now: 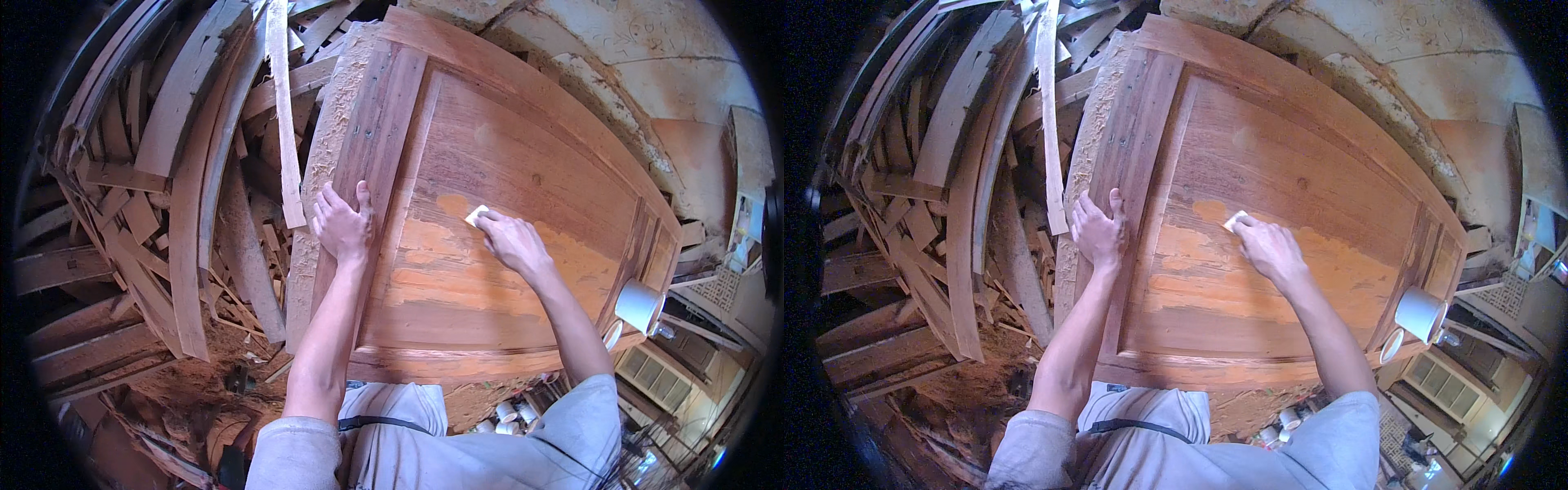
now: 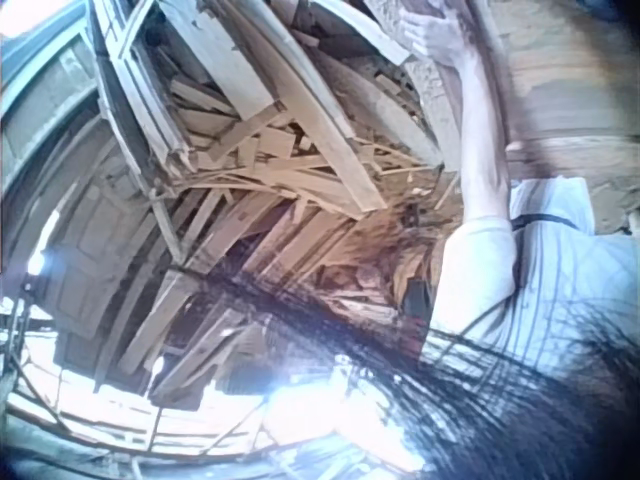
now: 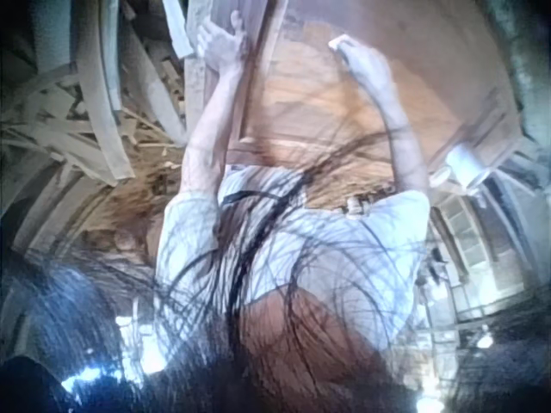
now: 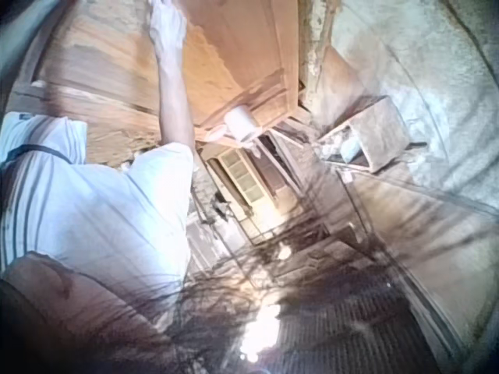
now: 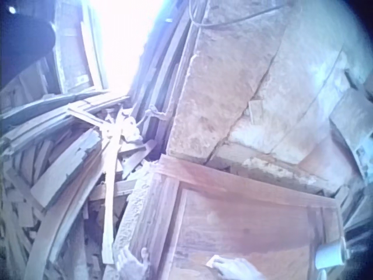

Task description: The person applies wood filler to a wooden panel using a small scraper, dipping the scraper into a bucket and spreading the material across the surface to fill gaps.

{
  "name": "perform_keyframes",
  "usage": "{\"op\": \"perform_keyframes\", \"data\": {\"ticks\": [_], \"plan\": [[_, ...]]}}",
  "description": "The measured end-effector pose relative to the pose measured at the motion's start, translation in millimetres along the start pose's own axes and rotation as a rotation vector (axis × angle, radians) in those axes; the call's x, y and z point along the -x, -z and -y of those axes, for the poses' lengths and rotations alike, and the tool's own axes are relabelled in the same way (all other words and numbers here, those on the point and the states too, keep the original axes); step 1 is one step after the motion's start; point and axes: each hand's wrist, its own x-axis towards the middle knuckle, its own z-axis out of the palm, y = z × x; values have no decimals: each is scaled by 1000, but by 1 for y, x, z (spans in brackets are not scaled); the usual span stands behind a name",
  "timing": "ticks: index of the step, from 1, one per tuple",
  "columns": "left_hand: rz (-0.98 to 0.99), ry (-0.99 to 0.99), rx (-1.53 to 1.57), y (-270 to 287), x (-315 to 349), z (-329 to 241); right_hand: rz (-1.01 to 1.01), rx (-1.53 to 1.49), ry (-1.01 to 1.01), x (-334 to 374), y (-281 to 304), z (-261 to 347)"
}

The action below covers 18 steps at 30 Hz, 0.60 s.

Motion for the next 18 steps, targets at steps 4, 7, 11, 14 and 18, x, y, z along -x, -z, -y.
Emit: {"op": "perform_keyframes", "data": {"ticks": [4,7,11,14,18], "plan": [[-16,15,6,3,-2,-7,-176,-201,-60,16,-28,-11],[2,10,-23,1,2,-5,-440,-457,-122,9,-50,32],[-12,0,4,0,-3,-2,-706,-646,-184,-24,-82,96],[-7,-2,5,-2,-1,-5,-780,-655,-235,-40,-96,116],[-11,-5,26,-1,0,-7,-841,-627,-286,-53,-101,130]]}}
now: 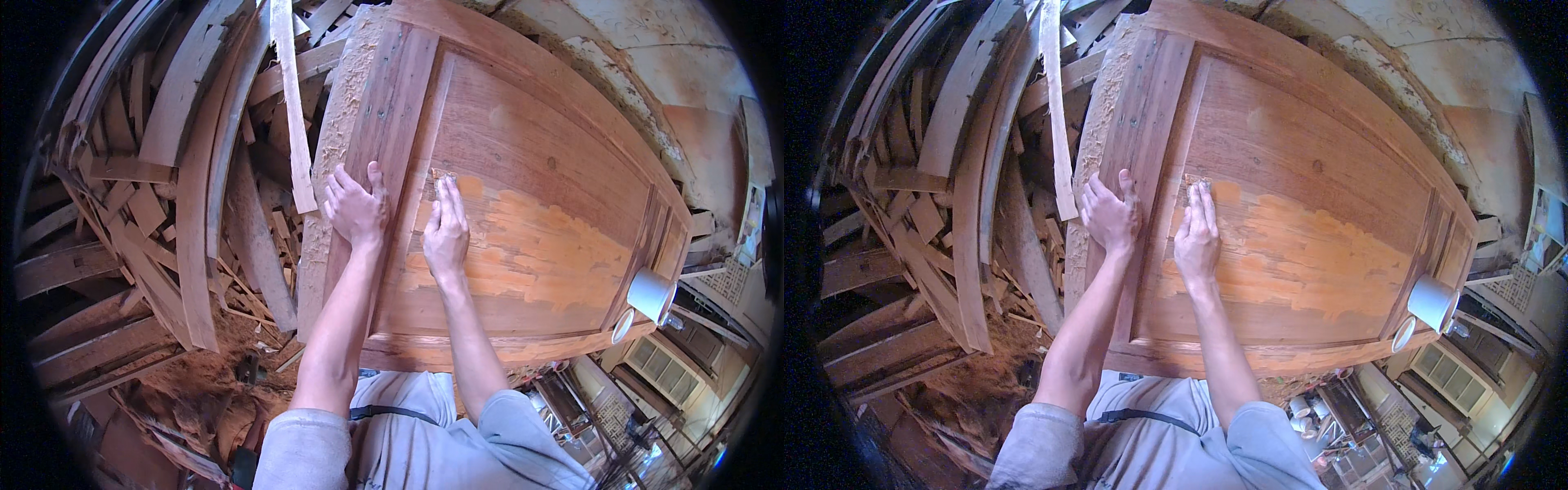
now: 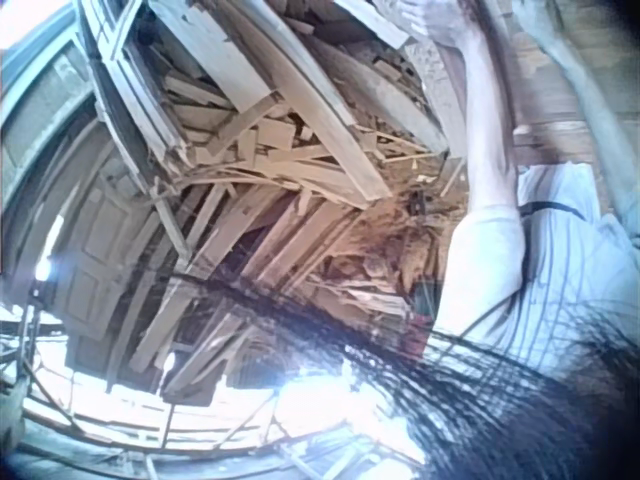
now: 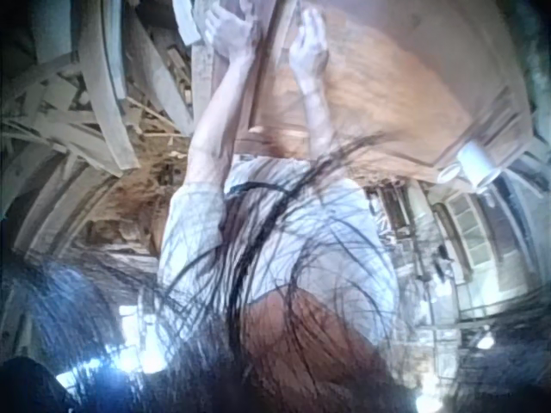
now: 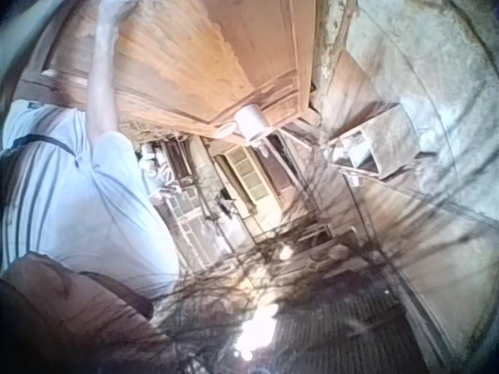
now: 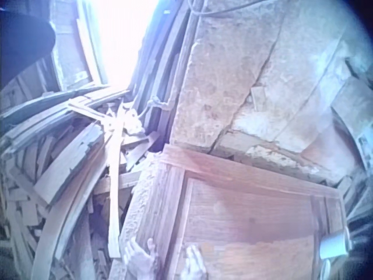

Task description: The person applies wood filler to a wooden panel using a small scraper, dipping the scraper into a bucket and spreading the material across the surface to fill gaps.

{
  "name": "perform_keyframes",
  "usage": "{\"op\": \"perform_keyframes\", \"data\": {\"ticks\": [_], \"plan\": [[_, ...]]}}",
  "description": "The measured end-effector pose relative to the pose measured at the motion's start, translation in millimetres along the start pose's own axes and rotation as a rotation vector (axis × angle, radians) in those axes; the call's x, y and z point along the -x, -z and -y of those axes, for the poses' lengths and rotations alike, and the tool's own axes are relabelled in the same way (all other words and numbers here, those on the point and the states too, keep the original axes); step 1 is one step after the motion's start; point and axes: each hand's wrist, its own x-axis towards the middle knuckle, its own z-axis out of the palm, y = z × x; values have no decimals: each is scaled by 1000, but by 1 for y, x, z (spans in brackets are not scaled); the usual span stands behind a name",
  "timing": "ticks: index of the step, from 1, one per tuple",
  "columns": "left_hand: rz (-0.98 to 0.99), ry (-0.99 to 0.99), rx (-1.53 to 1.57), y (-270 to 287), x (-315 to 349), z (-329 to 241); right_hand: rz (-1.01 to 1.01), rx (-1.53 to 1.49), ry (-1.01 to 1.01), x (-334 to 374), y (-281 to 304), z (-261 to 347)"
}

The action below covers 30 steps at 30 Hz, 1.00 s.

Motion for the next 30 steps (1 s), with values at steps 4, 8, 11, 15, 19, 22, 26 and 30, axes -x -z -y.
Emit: {"op": "perform_keyframes", "data": {"ticks": [4,8,11,15,19,22,26,30], "plan": [[14,-8,13,2,0,2,-37,-2,-43,-3,-6,6],[-26,-19,-5,0,-1,3,-32,-4,-53,-2,-11,12],[-12,-10,-14,2,0,2,-19,5,-78,0,-16,12],[47,25,-6,6,0,-3,-50,18,-77,2,-21,9],[44,17,11,5,0,-3,51,86,-214,6,-16,19],[27,14,25,5,0,-2,44,66,-203,12,-8,17],[43,25,-2,8,-2,0,96,103,-110,11,27,10],[37,25,8,7,-3,-2,62,43,-35,-7,20,8]]}}
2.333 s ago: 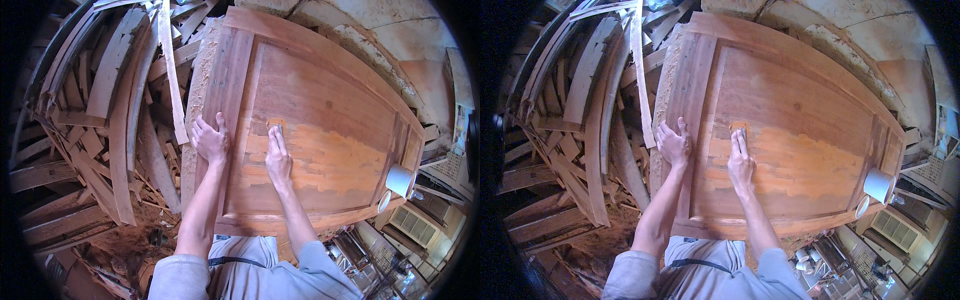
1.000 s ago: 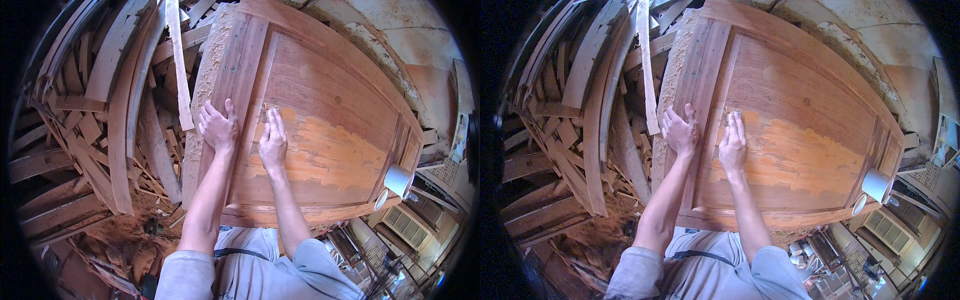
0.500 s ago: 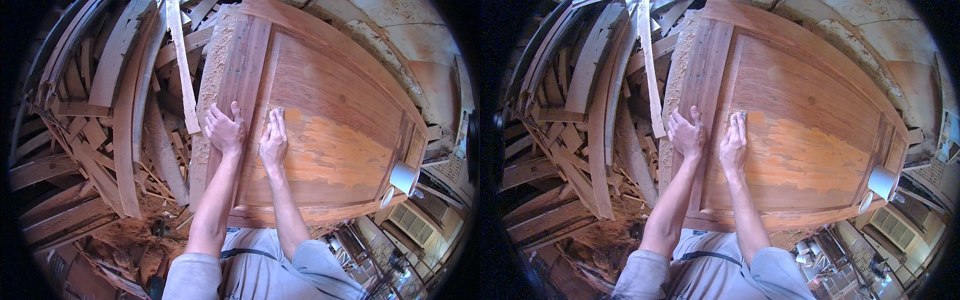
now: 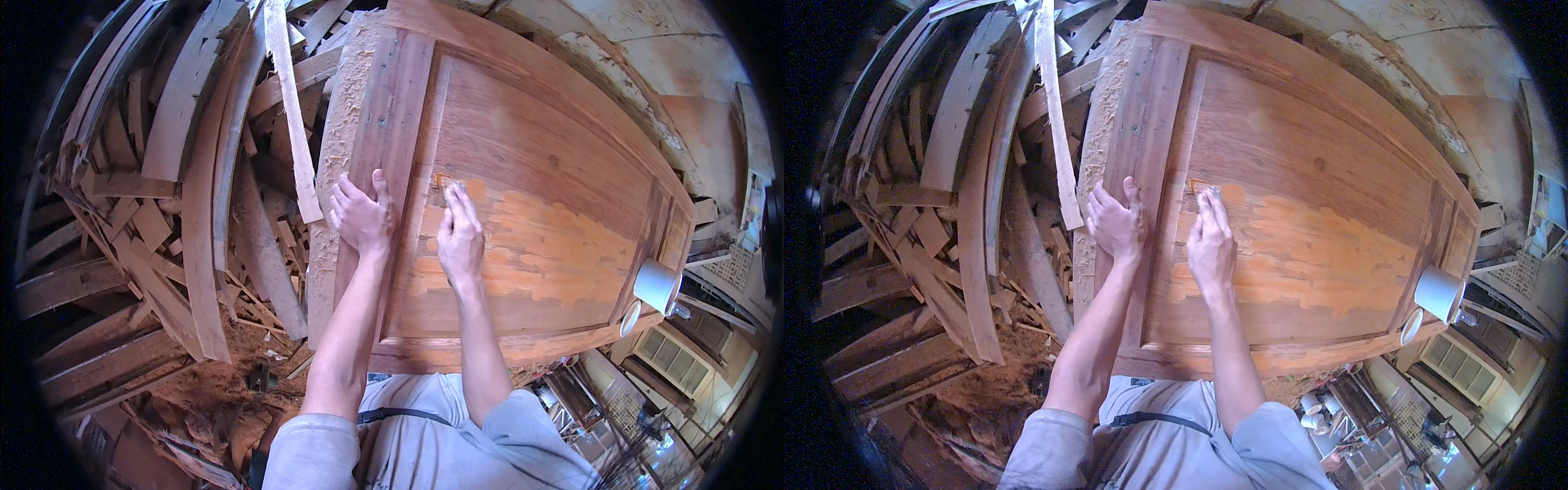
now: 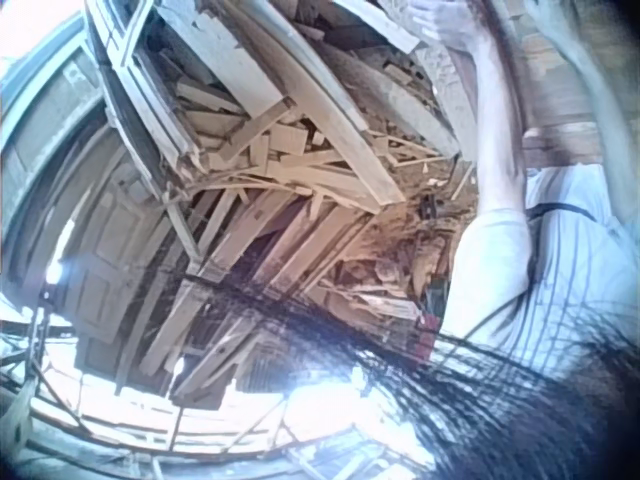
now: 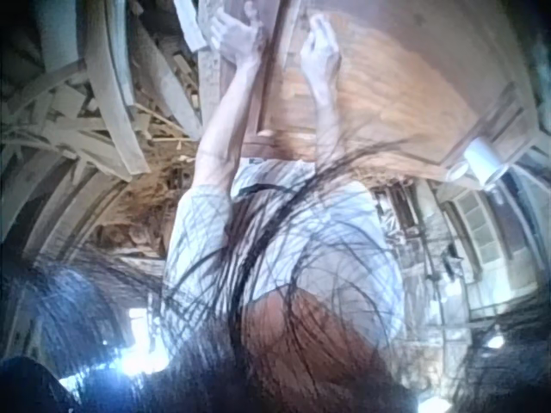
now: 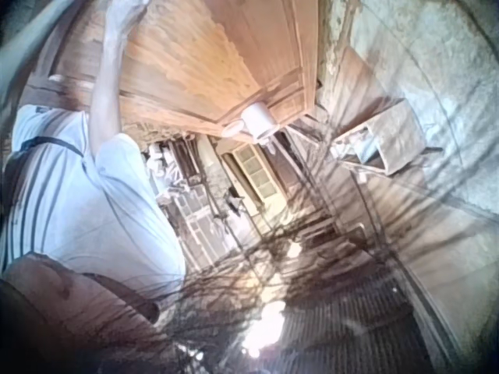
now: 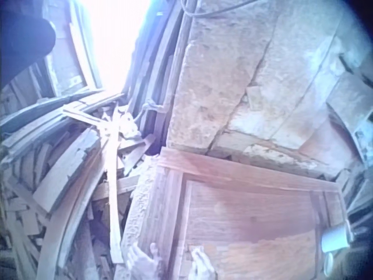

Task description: The person applies wood filler to a wooden panel using a small scraper, dipping the scraper into a bucket and spreading the material across the surface to fill gaps.

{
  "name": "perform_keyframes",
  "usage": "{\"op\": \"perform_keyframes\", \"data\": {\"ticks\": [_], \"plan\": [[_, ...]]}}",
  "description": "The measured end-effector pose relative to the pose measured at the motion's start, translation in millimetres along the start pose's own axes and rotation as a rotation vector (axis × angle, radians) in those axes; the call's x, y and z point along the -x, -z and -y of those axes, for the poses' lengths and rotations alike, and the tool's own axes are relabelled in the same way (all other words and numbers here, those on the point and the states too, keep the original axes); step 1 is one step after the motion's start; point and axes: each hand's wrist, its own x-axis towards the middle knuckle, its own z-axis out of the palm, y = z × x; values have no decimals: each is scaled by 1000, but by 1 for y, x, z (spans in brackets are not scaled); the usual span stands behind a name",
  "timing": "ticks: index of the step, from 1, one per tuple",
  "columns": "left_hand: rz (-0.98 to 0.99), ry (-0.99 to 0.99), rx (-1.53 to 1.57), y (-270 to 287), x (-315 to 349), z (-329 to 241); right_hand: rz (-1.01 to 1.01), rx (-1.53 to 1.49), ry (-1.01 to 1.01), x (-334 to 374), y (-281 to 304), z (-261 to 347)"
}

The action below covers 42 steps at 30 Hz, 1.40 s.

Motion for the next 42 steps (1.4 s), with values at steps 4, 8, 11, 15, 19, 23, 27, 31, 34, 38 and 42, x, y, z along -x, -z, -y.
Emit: {"op": "perform_keyframes", "data": {"ticks": [4,8,11,15,19,23,27,31,34,38,42], "plan": [[7,-11,-16,-2,3,0,-14,-17,-48,-3,-17,12],[-75,-54,-32,-7,2,2,-10,10,-139,7,-32,9],[-75,-45,-39,-9,1,4,-29,42,-116,17,-28,12],[-55,-24,-49,-7,3,9,103,24,-99,13,-1,13],[-38,-35,-57,-9,2,5,-11,89,47,-1,-15,1],[-80,-56,-34,-9,2,2,-14,144,-22,11,-34,2],[-60,-38,-72,-6,-1,9,50,63,18,25,-22,-6],[-28,-26,-3,0,2,-1,-70,89,103,16,-11,-22],[-22,-21,-16,-6,3,0,-38,88,-26,7,-17,-19],[-39,-35,-40,-7,3,3,-56,98,-20,24,-12,-23],[-10,6,-27,-3,1,4,163,-6,-47,21,32,-19]]}}
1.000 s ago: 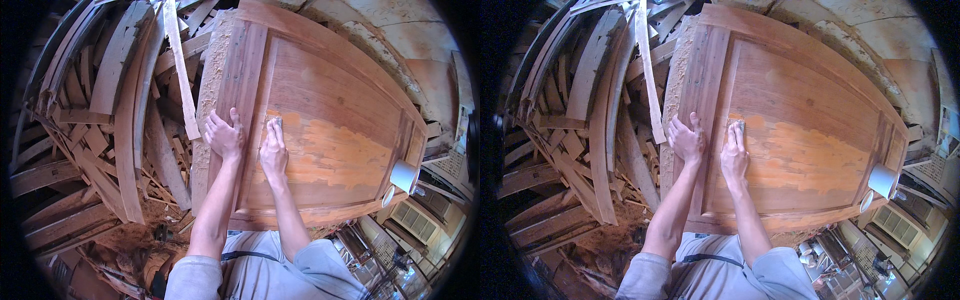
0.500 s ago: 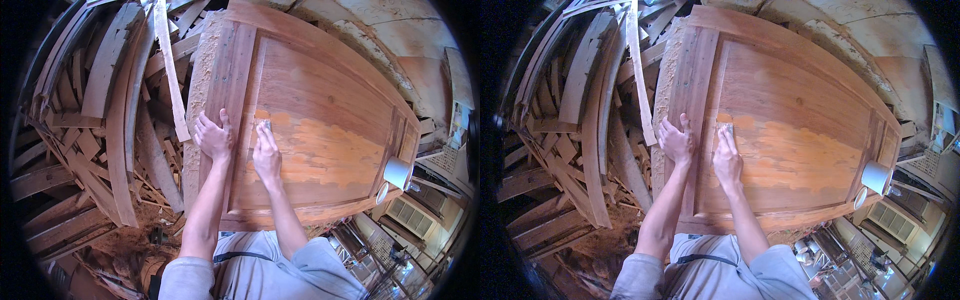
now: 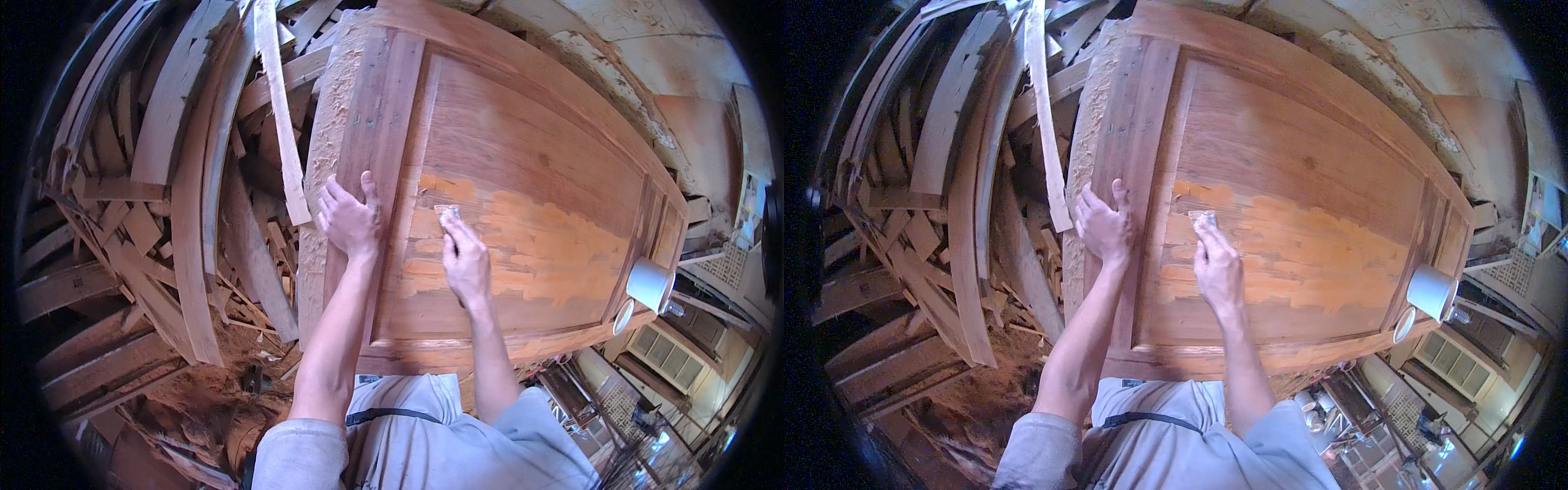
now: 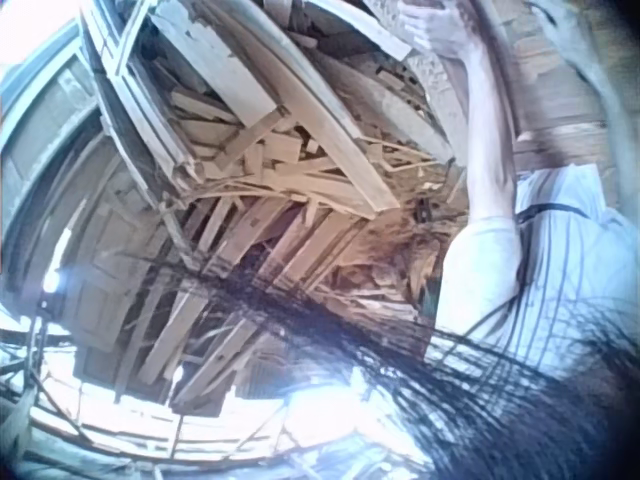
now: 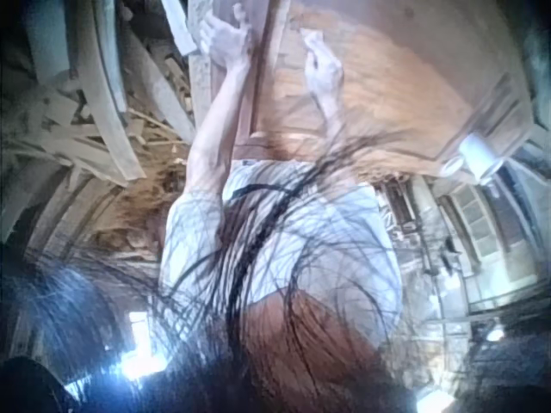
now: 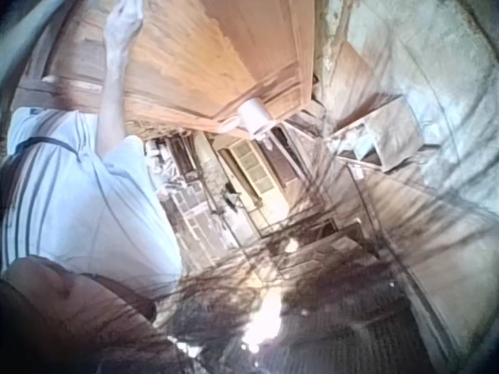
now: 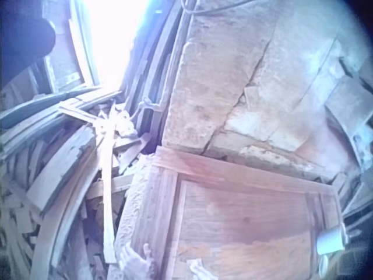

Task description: The person applies wood filler to a wooden panel using a small scraper, dipping the scraper into a bucket and spreading the material across the surface to fill gaps.

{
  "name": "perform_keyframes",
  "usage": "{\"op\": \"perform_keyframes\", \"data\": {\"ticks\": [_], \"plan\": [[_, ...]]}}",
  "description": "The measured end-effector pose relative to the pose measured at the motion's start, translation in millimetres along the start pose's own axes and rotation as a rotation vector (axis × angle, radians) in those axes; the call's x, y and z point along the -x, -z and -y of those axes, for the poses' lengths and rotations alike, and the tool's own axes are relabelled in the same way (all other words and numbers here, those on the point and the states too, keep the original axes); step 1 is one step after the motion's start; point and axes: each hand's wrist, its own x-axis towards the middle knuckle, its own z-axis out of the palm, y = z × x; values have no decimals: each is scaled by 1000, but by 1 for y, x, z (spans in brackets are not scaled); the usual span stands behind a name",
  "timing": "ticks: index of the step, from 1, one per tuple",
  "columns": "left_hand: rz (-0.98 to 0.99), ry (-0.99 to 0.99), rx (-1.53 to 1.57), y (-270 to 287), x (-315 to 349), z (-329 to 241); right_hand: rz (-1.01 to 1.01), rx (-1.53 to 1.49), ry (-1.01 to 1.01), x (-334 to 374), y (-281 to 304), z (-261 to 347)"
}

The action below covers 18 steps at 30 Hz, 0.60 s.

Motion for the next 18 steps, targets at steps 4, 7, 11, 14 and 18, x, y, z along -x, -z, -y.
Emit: {"op": "perform_keyframes", "data": {"ticks": [4,7,11,14,18], "plan": [[16,3,-2,2,0,-2,36,27,110,-38,17,14],[-13,-13,17,-2,0,1,58,115,141,-73,2,28],[-14,-8,4,-1,1,-1,71,149,171,-80,-10,20],[-4,-10,10,-2,0,2,110,136,153,-71,-16,16],[-11,-25,31,-2,1,2,133,187,180,-67,-7,13]]}}
